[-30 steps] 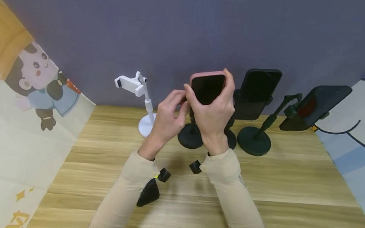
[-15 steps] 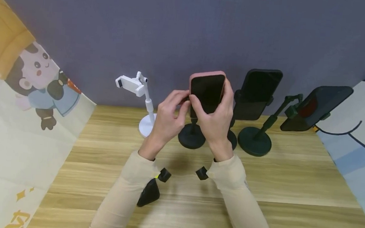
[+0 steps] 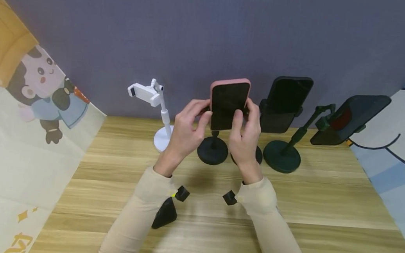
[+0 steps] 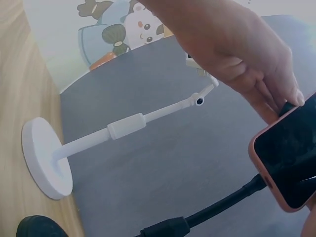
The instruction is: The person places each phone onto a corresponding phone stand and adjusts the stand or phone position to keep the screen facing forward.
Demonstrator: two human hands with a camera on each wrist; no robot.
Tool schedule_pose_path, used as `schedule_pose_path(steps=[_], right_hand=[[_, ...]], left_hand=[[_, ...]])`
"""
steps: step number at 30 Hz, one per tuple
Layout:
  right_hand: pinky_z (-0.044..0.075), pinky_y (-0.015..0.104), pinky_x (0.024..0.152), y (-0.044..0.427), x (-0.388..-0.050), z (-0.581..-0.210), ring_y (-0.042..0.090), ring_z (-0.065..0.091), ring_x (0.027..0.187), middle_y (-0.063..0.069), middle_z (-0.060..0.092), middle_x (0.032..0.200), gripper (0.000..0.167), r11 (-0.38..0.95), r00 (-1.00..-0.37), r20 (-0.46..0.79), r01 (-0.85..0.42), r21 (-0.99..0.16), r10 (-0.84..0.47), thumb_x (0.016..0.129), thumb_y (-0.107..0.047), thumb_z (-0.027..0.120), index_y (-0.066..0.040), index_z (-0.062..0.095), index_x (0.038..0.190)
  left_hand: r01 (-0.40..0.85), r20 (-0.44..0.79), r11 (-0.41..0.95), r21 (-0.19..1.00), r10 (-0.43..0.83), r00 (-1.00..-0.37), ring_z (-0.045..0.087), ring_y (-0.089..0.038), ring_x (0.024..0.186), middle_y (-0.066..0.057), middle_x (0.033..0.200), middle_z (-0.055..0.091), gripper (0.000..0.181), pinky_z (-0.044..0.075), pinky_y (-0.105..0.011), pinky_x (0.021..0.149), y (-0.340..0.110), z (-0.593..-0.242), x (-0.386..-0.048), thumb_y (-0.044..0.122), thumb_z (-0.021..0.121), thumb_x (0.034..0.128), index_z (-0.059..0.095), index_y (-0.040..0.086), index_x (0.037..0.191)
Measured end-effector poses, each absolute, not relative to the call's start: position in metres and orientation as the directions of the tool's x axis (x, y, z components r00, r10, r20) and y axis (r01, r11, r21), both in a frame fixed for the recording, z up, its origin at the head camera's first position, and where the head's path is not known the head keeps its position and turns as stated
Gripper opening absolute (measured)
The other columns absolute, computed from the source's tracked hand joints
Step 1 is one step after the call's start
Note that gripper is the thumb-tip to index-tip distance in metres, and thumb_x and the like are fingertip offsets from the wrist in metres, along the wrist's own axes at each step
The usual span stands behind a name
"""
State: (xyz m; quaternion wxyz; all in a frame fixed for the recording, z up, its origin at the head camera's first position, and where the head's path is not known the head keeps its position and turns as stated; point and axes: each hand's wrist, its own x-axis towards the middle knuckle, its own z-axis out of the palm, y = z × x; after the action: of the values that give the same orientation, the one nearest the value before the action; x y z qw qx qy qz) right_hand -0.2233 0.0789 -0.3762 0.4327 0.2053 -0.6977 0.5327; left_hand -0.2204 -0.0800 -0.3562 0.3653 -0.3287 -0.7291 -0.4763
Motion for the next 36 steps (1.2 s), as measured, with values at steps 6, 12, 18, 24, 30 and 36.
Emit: schedule_pose_path(steps=[6,12,18,24,30,36], right_hand=[[0.052,0.027,0.092,0.084,-0.224,-0.381,0.025,0.061,0.106,0.022,0.061,0.126,0.033,0.251,-0.576,0.797,-0.756,-0.604,0.184,0.106,0.003,0.047,0.008,0.053,0.139],[0.054,0.027,0.096,0.086,-0.225,-0.382,0.019,0.061,0.11,0.023,0.061,0.129,0.033,0.139,-0.605,0.774,-0.764,-0.631,0.188,0.106,0.004,0.047,0.009,0.052,0.139],[0.054,0.027,0.098,0.086,-0.223,-0.381,0.016,0.062,0.111,0.024,0.061,0.128,0.033,0.105,-0.621,0.761,-0.758,-0.644,0.187,0.105,0.005,0.049,0.011,0.052,0.138],[0.055,0.026,0.094,0.087,-0.223,-0.379,0.016,0.064,0.106,0.027,0.063,0.123,0.031,0.13,-0.597,0.779,-0.771,-0.623,0.192,0.103,0.008,0.052,0.013,0.055,0.134],[0.056,0.024,0.092,0.087,-0.217,-0.374,0.015,0.066,0.103,0.025,0.066,0.117,0.029,0.15,-0.612,0.762,-0.75,-0.645,0.213,0.101,0.007,0.057,0.011,0.061,0.129],[0.056,0.023,0.091,0.088,-0.213,-0.369,0.014,0.067,0.102,0.025,0.068,0.117,0.028,0.191,-0.625,0.75,-0.727,-0.66,0.217,0.101,0.004,0.06,0.012,0.062,0.128]], left_hand=[[0.828,0.834,0.297,0.475,0.149,-0.531,0.068,-0.03,0.1,-0.024,0.114,0.066,0.026,0.058,-0.03,0.09,-0.079,-0.359,-0.221,-0.001,0.063,0.1005,0.065,-0.013,0.123],[0.827,0.828,0.269,0.493,0.146,-0.541,0.069,-0.029,0.102,-0.023,0.117,0.064,0.033,0.057,-0.029,0.092,-0.077,-0.361,-0.22,0.0,0.068,0.0977,0.063,-0.012,0.128],[0.804,0.811,0.257,0.536,0.107,-0.575,0.07,-0.03,0.101,-0.023,0.114,0.066,0.037,0.059,-0.031,0.091,-0.076,-0.364,-0.219,0.0,0.068,0.0978,0.061,-0.011,0.132],[0.794,0.82,0.301,0.529,0.062,-0.569,0.071,-0.031,0.096,-0.022,0.107,0.068,0.032,0.06,-0.035,0.087,-0.072,-0.364,-0.219,0.004,0.066,0.0994,0.064,-0.01,0.128],[0.781,0.829,0.355,0.514,0.026,-0.558,0.071,-0.03,0.089,-0.021,0.103,0.07,0.027,0.061,-0.037,0.082,-0.071,-0.363,-0.221,0.005,0.067,0.0993,0.067,-0.011,0.122],[0.769,0.816,0.347,0.538,0.016,-0.578,0.072,-0.028,0.086,-0.021,0.101,0.071,0.025,0.062,-0.036,0.079,-0.07,-0.359,-0.222,0.006,0.067,0.0993,0.069,-0.01,0.118]])
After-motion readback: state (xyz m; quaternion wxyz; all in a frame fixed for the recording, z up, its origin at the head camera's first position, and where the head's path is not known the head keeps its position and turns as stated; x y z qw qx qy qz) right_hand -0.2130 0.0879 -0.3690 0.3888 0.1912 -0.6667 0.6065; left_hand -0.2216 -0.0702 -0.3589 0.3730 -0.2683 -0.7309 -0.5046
